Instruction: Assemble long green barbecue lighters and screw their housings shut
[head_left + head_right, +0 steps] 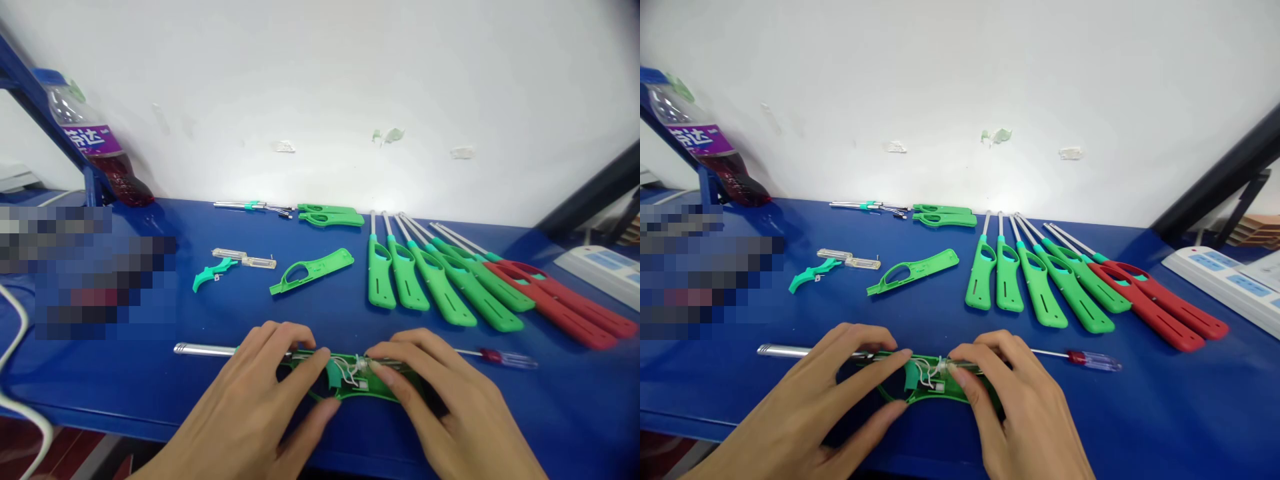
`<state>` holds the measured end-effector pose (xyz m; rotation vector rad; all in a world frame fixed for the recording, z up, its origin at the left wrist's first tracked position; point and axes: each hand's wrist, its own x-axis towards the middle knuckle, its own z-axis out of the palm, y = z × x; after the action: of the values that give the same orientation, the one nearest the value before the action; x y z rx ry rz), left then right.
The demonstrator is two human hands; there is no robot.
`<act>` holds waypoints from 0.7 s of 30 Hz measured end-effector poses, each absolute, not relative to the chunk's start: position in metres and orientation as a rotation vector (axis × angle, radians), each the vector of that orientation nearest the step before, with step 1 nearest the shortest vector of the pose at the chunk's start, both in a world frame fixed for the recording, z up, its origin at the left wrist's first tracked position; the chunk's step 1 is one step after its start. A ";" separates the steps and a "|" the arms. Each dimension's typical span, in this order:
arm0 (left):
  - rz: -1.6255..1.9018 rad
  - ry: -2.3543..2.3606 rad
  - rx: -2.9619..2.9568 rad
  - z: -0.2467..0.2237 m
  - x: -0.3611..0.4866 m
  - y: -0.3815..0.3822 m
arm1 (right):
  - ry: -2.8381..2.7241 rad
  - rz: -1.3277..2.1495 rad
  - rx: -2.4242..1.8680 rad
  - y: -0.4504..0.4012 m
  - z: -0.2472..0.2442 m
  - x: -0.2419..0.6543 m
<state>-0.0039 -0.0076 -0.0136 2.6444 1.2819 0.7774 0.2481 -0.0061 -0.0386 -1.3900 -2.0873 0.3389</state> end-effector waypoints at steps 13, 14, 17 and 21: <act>0.711 1.192 2.769 -0.012 -0.003 -0.004 | -2.121 0.365 -1.369 -0.008 -0.036 0.245; 0.696 1.185 2.772 -0.011 -0.002 -0.004 | -2.118 0.363 -1.367 -0.008 -0.036 0.245; 0.628 1.188 2.776 -0.010 -0.001 -0.004 | -2.123 0.370 -1.365 -0.008 -0.035 0.245; 0.559 1.172 2.779 -0.009 0.000 -0.002 | -2.137 0.372 -1.389 -0.008 -0.033 0.244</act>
<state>-0.0003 -0.0019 -0.0091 2.7786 1.1717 0.5591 0.2441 -0.0085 -0.0328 -1.3887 -2.1368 0.3721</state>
